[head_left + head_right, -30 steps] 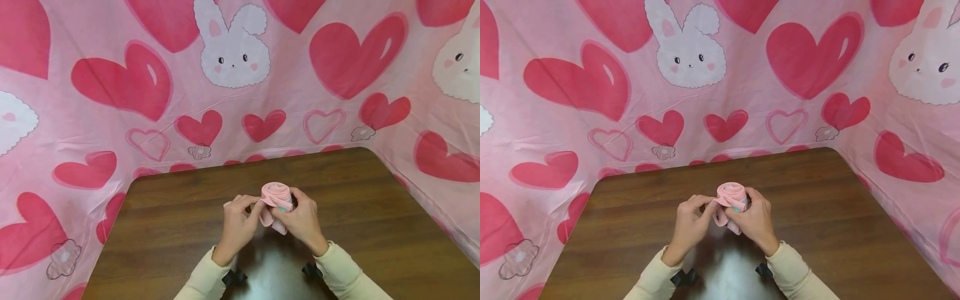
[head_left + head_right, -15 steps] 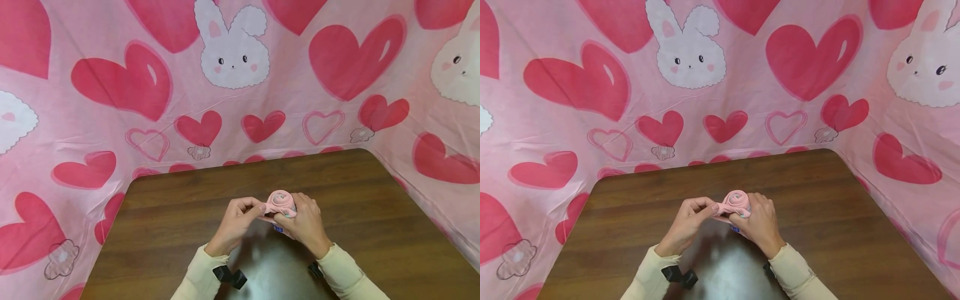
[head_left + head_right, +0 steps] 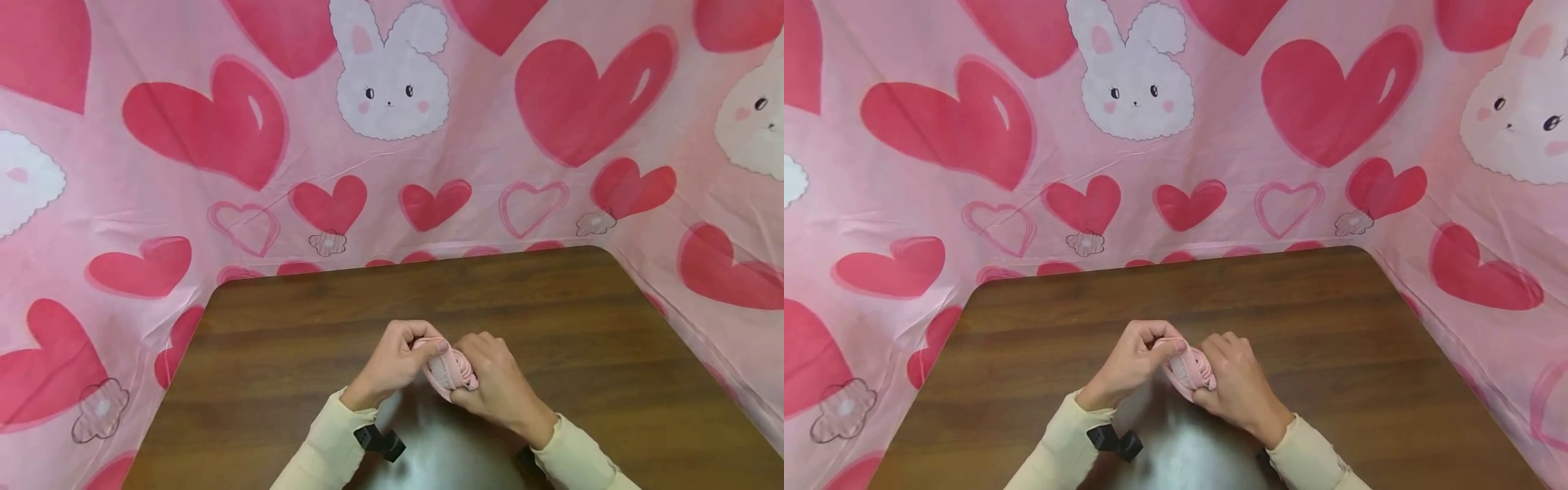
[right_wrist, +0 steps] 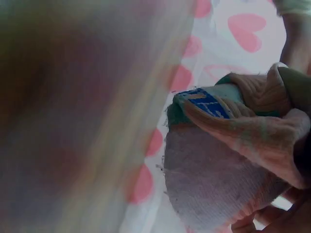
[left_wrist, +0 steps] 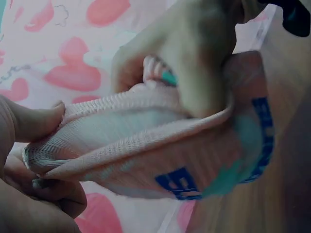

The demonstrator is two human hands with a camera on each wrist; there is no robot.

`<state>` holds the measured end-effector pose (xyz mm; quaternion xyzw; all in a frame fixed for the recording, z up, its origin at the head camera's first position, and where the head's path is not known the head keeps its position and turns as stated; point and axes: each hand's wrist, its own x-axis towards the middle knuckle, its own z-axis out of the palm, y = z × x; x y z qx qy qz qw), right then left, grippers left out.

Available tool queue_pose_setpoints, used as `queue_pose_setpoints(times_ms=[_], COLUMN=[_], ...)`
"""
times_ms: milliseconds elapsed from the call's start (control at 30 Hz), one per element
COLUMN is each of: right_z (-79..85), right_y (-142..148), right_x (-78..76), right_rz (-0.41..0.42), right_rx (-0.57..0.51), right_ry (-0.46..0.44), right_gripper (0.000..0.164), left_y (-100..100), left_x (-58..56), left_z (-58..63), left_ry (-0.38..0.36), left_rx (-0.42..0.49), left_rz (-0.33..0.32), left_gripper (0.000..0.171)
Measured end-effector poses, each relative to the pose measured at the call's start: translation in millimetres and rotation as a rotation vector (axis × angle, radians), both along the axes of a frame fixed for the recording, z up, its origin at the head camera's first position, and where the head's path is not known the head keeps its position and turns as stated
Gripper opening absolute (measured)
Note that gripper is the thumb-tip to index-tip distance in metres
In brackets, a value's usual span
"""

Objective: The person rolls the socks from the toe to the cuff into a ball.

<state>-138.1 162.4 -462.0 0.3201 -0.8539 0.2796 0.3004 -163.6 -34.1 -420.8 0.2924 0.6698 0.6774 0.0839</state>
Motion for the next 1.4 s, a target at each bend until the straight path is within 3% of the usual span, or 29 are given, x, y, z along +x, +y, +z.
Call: queue_pose_setpoints(times_ms=[100,233,300,400,500,567,633,700,867,967,1067,1200,1400], right_z=[-4.4,-3.8,-0.1,0.5,-3.2,-4.1,-3.8,-2.1,12.2,20.8,24.1,20.0,11.1], right_y=[-1,-4,-6,-9,-12,-14,-14,-11,-4,-7,-13,-17,-15], right_x=[3.2,8.8,15.0,24.5,31.4,33.1,32.4,27.7,15.9,15.6,19.3,21.5,14.7], right_rz=[0.189,0.493,0.572,0.589,0.513,0.472,0.453,0.447,0.331,0.271,0.203,0.131,0.199], right_rx=[-0.091,-0.371,-0.511,-0.711,-0.873,-0.920,-0.903,-0.793,-0.285,-0.110,-0.083,-0.111,-0.155], right_ry=[-0.022,-0.105,-0.136,-0.177,-0.216,-0.253,-0.278,-0.241,-0.022,-0.025,-0.110,-0.170,-0.141], right_gripper=[0.050,0.058,0.062,0.062,0.058,0.054,0.053,0.047,0.049,0.049,0.061,0.060,0.056], left_y=[2,4,3,3,6,9,11,12,11,11,13,14,15], left_x=[-0.3,-0.7,1.4,7.0,12.8,15.3,17.0,16.6,13.6,12.2,10.9,8.3,4.1], left_z=[-2.6,-3.9,-3.3,-4.9,-8.0,-8.8,-7.0,-5.1,-3.0,-3.0,-4.1,-5.4,-1.7], left_ry=[-0.019,-0.110,-0.184,-0.303,-0.439,-0.537,-0.619,-0.662,-0.587,-0.533,-0.550,-0.595,-0.611], left_rx=[-0.029,-0.033,-0.022,0.025,0.134,0.231,0.319,0.368,0.317,0.276,0.302,0.344,0.403], left_rz=[0.027,0.021,-0.004,-0.006,0.020,0.050,0.080,0.124,0.245,0.271,0.265,0.222,0.199], left_gripper=[0.012,0.015,0.017,0.021,0.018,0.009,0.007,0.016,0.027,0.033,0.038,0.039,0.038])
